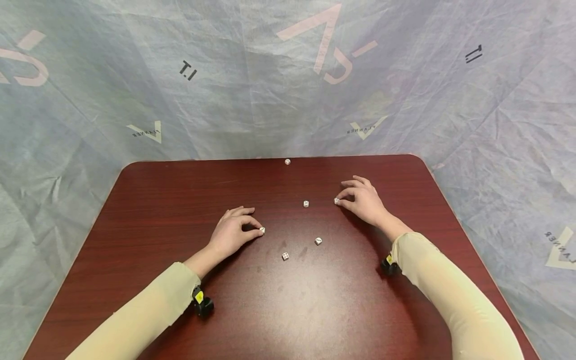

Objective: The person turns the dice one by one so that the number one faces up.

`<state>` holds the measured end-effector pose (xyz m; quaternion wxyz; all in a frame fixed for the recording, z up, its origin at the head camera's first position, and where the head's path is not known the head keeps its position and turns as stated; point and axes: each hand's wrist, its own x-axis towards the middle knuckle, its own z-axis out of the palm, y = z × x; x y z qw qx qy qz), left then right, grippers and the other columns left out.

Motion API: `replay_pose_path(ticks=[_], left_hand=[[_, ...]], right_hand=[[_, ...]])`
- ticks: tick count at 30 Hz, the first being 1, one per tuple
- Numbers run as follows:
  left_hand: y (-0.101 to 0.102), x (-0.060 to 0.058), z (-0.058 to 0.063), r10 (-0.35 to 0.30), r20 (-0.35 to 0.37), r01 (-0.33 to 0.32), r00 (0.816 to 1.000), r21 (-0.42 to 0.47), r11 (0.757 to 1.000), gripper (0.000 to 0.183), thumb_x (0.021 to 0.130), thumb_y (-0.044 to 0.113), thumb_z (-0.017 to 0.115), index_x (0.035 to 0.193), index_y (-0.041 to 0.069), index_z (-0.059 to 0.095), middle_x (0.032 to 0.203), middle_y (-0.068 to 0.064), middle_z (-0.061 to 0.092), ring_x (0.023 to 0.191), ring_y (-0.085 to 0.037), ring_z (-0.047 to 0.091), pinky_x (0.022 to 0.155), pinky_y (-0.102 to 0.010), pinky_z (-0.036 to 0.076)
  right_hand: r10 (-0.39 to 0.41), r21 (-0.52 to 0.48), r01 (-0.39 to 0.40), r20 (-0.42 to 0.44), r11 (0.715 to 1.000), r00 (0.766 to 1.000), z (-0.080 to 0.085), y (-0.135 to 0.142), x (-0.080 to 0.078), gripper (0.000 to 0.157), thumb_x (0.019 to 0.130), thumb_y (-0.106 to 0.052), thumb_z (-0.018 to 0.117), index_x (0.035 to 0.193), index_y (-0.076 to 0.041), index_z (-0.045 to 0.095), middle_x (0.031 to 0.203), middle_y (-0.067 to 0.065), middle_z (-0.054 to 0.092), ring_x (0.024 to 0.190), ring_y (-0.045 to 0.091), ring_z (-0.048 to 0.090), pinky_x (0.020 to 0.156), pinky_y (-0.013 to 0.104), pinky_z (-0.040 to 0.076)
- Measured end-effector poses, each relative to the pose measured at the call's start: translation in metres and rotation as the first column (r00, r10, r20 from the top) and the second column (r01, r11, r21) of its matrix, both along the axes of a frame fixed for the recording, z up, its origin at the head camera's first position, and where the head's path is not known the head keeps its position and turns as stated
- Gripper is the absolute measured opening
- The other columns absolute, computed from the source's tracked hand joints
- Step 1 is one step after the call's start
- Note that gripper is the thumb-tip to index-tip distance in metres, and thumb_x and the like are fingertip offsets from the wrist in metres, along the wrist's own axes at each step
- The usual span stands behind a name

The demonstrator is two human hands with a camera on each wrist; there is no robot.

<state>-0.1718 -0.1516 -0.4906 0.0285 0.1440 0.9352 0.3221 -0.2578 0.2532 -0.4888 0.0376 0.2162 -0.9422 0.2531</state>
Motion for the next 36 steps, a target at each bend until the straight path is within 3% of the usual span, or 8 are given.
replay_pose_path(ticks=[4, 10, 13, 18, 21, 25, 31, 36], left_hand=[[0.000, 0.000, -0.001, 0.001, 0.005, -0.001, 1.000, -0.004, 1.000, 0.011, 0.089, 0.038, 0.081, 0.095, 0.029, 0.081, 0.150, -0.006, 0.054, 0.148, -0.033, 0.034, 0.119, -0.055, 0.026], [0.000, 0.002, 0.001, 0.008, 0.015, -0.008, 1.000, -0.007, 1.000, 0.009, 0.089, 0.037, 0.081, 0.095, 0.030, 0.081, 0.150, -0.006, 0.054, 0.148, -0.033, 0.034, 0.118, -0.057, 0.028], [0.000, 0.002, 0.002, 0.011, 0.016, -0.011, 1.000, -0.003, 1.000, 0.009, 0.089, 0.036, 0.082, 0.095, 0.029, 0.081, 0.150, -0.006, 0.054, 0.148, -0.032, 0.033, 0.118, -0.057, 0.028], [0.001, 0.002, 0.003, 0.007, 0.018, -0.007, 1.000, -0.004, 1.000, 0.010, 0.089, 0.037, 0.082, 0.095, 0.029, 0.081, 0.150, -0.005, 0.054, 0.149, -0.032, 0.033, 0.119, -0.056, 0.027], [0.001, 0.001, 0.003, 0.002, 0.019, -0.002, 1.000, -0.006, 1.000, 0.010, 0.089, 0.037, 0.081, 0.095, 0.029, 0.081, 0.150, -0.005, 0.054, 0.149, -0.032, 0.033, 0.118, -0.056, 0.027], [0.001, 0.001, 0.002, 0.000, 0.016, 0.000, 1.000, 0.003, 1.000, 0.010, 0.090, 0.037, 0.081, 0.095, 0.029, 0.081, 0.150, -0.006, 0.054, 0.148, -0.033, 0.033, 0.118, -0.057, 0.028], [0.000, 0.001, 0.003, -0.005, 0.018, 0.005, 1.000, 0.010, 1.000, 0.010, 0.090, 0.036, 0.081, 0.096, 0.028, 0.082, 0.150, -0.007, 0.054, 0.149, -0.034, 0.033, 0.118, -0.058, 0.027], [0.001, 0.001, 0.005, -0.009, 0.019, 0.009, 1.000, 0.002, 1.000, 0.010, 0.089, 0.035, 0.082, 0.096, 0.027, 0.082, 0.150, -0.008, 0.054, 0.148, -0.036, 0.033, 0.117, -0.059, 0.028]], right_hand=[[-0.021, -0.135, 0.031, 0.072, 0.990, 0.997, -0.003, 0.005, -0.004, 0.011, 0.092, -0.025, 0.080, 0.099, -0.017, 0.082, 0.141, 0.017, 0.059, 0.147, 0.044, 0.027, 0.117, 0.065, 0.019], [-0.057, -0.332, 0.112, 0.172, 0.937, 0.984, -0.002, 0.010, -0.002, 0.021, 0.092, -0.030, 0.080, 0.105, -0.013, 0.082, 0.144, 0.017, 0.058, 0.150, 0.043, 0.023, 0.122, 0.059, 0.013], [-0.077, -0.429, 0.167, 0.219, 0.888, 0.973, 0.000, 0.008, 0.002, 0.026, 0.091, -0.030, 0.081, 0.108, -0.012, 0.081, 0.147, 0.016, 0.056, 0.152, 0.040, 0.021, 0.123, 0.057, 0.012], [-0.072, -0.576, 0.250, 0.313, 0.778, 0.947, 0.005, 0.000, 0.010, 0.032, 0.090, -0.024, 0.082, 0.114, -0.004, 0.078, 0.151, 0.019, 0.050, 0.155, 0.037, 0.014, 0.124, 0.054, 0.007], [-0.065, -0.602, 0.268, 0.337, 0.752, 0.939, 0.014, -0.005, 0.016, 0.033, 0.090, -0.021, 0.082, 0.115, 0.000, 0.077, 0.153, 0.020, 0.048, 0.155, 0.038, 0.011, 0.124, 0.054, 0.006], [-0.072, -0.576, 0.253, 0.318, 0.777, 0.945, 0.022, -0.010, 0.023, 0.030, 0.091, -0.017, 0.080, 0.114, 0.003, 0.077, 0.154, 0.023, 0.045, 0.154, 0.041, 0.010, 0.123, 0.056, 0.003], [-0.073, -0.486, 0.163, 0.199, 0.859, 0.977, -0.011, -0.004, 0.008, 0.024, 0.090, -0.023, 0.082, 0.107, -0.006, 0.081, 0.151, 0.023, 0.049, 0.152, 0.037, 0.024, 0.124, 0.051, -0.002], [-0.105, -0.383, 0.186, 0.223, 0.905, 0.969, -0.019, -0.004, 0.007, 0.025, 0.090, -0.032, 0.082, 0.106, -0.013, 0.083, 0.157, 0.018, 0.043, 0.155, 0.038, 0.005, 0.122, 0.055, -0.003]])
